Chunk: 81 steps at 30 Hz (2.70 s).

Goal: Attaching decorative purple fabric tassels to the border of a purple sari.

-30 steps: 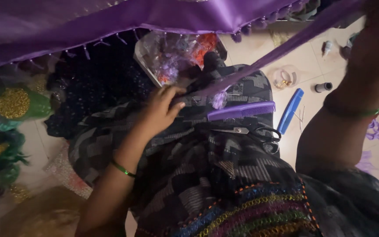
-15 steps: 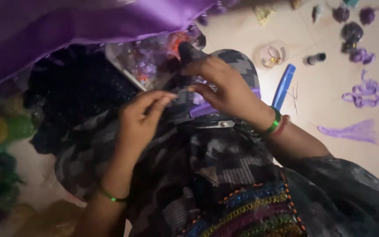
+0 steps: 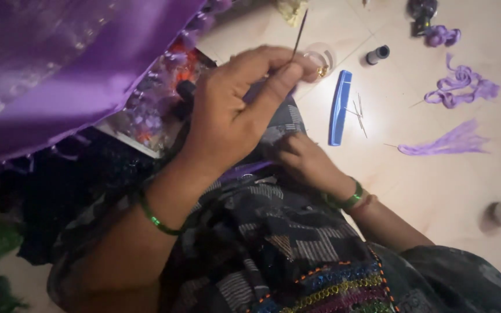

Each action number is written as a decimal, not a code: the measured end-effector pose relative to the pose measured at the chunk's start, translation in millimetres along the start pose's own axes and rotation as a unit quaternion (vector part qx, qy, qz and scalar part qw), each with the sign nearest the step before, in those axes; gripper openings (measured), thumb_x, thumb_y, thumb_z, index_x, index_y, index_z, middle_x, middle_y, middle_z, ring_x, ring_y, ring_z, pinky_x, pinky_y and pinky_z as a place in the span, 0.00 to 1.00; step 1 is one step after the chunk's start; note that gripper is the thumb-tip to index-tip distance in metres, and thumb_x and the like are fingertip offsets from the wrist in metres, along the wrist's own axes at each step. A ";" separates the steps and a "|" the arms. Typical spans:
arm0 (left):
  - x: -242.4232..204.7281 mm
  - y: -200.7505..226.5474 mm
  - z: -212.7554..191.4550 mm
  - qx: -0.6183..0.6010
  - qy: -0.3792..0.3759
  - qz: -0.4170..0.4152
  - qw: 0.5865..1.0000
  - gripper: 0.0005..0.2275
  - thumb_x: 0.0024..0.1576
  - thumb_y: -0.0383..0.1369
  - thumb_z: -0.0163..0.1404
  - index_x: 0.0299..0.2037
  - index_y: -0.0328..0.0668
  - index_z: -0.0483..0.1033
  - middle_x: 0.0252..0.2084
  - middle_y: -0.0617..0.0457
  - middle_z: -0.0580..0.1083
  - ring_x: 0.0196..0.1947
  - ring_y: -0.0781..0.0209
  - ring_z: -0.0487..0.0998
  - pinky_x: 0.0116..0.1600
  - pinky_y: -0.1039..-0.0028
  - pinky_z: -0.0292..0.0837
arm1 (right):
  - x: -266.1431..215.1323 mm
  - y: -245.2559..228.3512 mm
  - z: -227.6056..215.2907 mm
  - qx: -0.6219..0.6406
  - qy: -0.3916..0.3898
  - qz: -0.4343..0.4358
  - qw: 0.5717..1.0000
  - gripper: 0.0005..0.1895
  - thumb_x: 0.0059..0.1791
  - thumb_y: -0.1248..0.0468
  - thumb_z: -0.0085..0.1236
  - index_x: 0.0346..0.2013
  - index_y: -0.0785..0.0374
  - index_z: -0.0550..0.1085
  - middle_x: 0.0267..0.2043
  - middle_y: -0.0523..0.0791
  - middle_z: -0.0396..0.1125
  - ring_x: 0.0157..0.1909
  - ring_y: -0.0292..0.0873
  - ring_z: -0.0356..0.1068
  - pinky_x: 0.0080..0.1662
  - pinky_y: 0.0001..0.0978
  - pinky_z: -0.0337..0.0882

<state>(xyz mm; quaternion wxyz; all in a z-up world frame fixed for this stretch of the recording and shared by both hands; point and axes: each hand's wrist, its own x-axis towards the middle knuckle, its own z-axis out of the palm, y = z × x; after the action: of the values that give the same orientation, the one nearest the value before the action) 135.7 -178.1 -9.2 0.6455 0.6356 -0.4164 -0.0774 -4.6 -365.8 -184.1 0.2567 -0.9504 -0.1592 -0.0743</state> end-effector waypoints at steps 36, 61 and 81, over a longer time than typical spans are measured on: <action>-243.3 -108.4 -18.0 0.026 0.090 -0.283 0.955 0.08 0.66 0.31 0.46 0.40 0.37 0.79 0.31 0.54 0.79 0.32 0.69 0.80 0.40 0.77 0.75 | 32.5 70.3 34.2 -0.187 0.070 0.101 0.975 0.09 0.51 0.66 0.53 0.46 0.60 0.72 0.42 0.51 0.71 0.36 0.56 0.73 0.30 0.47 0.71; -280.4 -118.6 -37.1 0.132 0.075 -0.323 0.934 0.07 0.61 0.31 0.49 0.38 0.39 0.80 0.30 0.52 0.80 0.29 0.63 0.83 0.36 0.74 0.77 | 32.5 71.4 44.7 -0.158 0.158 0.082 0.971 0.15 0.50 0.73 0.47 0.51 0.61 0.69 0.40 0.50 0.70 0.39 0.52 0.72 0.37 0.43 0.73; -288.2 -137.2 -23.0 0.096 0.029 -0.276 0.956 0.06 0.61 0.29 0.50 0.40 0.39 0.80 0.35 0.49 0.81 0.33 0.59 0.84 0.38 0.73 0.78 | -5.3 139.6 80.7 -0.004 0.139 0.184 0.973 0.12 0.52 0.68 0.47 0.50 0.64 0.70 0.42 0.52 0.70 0.41 0.54 0.73 0.40 0.45 0.73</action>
<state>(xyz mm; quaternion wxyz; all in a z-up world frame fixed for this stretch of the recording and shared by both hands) 24.5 -4.1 -253.6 0.5466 0.7867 -0.2118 -0.1936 42.8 -440.1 -319.3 0.2815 -0.9448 0.0564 -0.1582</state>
